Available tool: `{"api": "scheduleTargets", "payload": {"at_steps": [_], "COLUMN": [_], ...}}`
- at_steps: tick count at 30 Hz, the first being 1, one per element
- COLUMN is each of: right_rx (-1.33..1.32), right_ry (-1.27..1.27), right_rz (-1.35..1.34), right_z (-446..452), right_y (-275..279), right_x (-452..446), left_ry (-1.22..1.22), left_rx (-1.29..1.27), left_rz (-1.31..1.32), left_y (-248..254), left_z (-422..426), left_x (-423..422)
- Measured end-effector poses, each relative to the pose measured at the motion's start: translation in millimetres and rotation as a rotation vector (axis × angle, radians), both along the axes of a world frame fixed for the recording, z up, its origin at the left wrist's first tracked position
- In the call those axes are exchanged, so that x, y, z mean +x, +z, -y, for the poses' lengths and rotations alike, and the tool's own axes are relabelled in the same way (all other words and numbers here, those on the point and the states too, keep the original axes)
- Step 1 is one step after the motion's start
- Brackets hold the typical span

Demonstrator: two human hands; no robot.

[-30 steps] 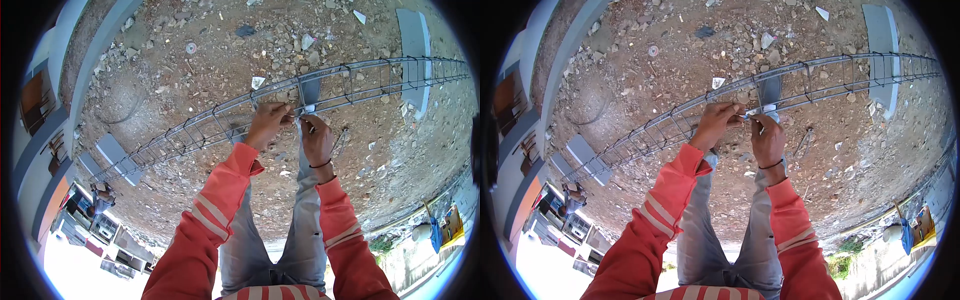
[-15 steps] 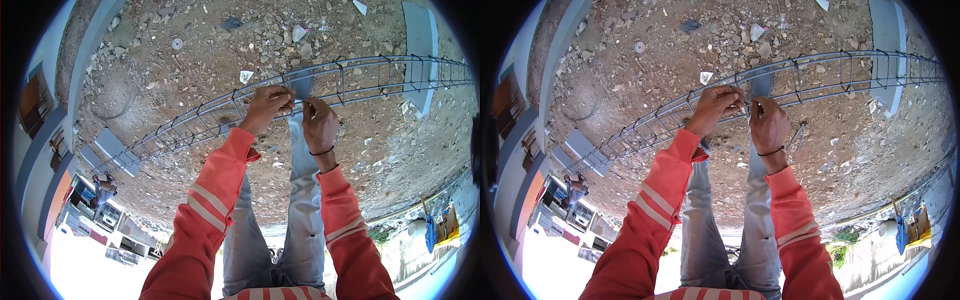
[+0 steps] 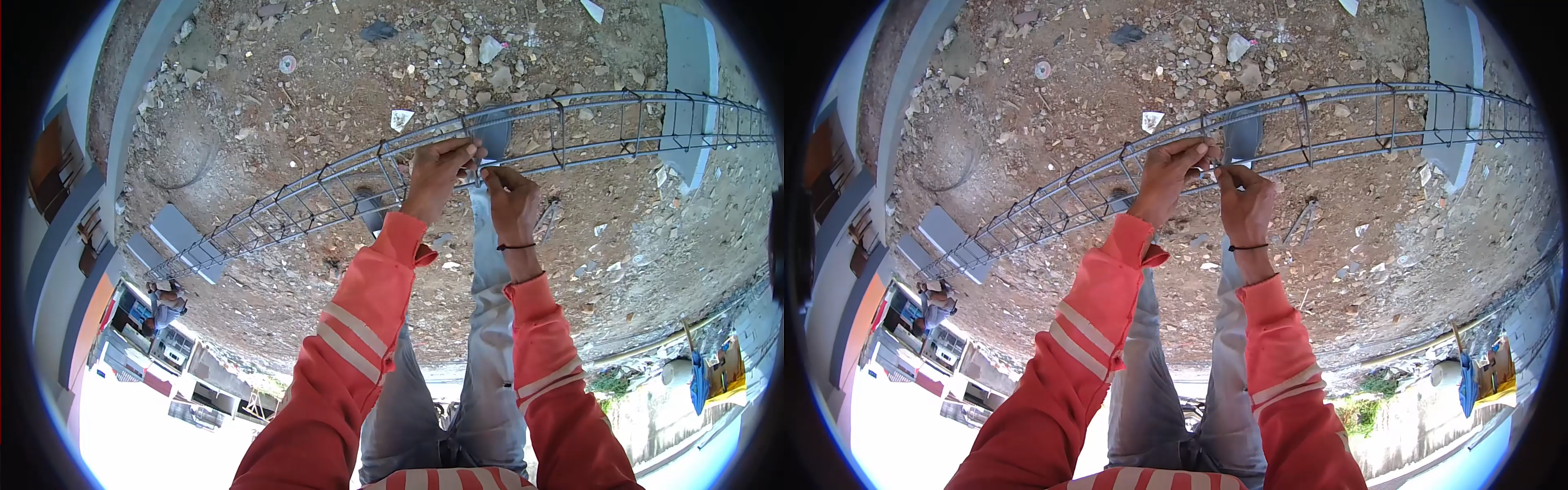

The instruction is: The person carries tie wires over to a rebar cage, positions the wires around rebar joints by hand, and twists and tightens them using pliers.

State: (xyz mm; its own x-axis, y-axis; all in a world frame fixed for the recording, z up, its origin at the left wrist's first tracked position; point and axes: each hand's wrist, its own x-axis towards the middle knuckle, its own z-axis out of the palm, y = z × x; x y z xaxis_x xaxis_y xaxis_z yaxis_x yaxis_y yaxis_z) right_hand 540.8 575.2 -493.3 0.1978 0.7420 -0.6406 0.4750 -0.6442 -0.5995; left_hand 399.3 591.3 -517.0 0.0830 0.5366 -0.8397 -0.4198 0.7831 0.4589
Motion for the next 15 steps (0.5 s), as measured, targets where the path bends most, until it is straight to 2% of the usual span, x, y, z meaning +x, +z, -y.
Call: {"api": "scheduleTargets", "payload": {"at_steps": [2,4,5,7,8,10,11,12,13,15], "right_rx": [-0.001,-0.47,-0.471,-0.632,-0.629,-0.642,-0.645,-0.632,-0.616,-0.528], "right_ry": [-0.051,-0.394,-0.391,-0.603,-0.603,-0.632,-0.63,-0.619,-0.607,-0.592], "right_rz": [-0.075,-0.567,-0.566,-0.863,-0.861,-0.646,-0.646,-0.53,-0.415,-0.344], "right_z": [1,-4,-3,-1,3,13,17,22,26,36], "right_y": [-2,1,0,-6,-8,-15,-20,-27,-35,-62], "right_x": [2,7,7,7,6,-1,-3,-4,-7,-14], "left_ry": [0.039,0.081,0.153,0.222,0.15,0.083,-0.224,-0.537,-0.536,-0.479], "left_rx": [0.046,0.091,0.061,0.032,-0.026,-0.085,-0.029,0.029,0.028,0.164], "left_rz": [0.001,-0.003,0.0,0.007,-0.066,-0.143,-0.489,-0.83,-0.832,-1.058], "left_y": [-6,-12,-14,-19,-18,-17,-7,-3,-5,-17], "left_z": [3,11,15,20,18,14,4,-1,-5,-15], "left_x": [0,-2,-2,0,0,-1,-3,-6,-11,-21]}}
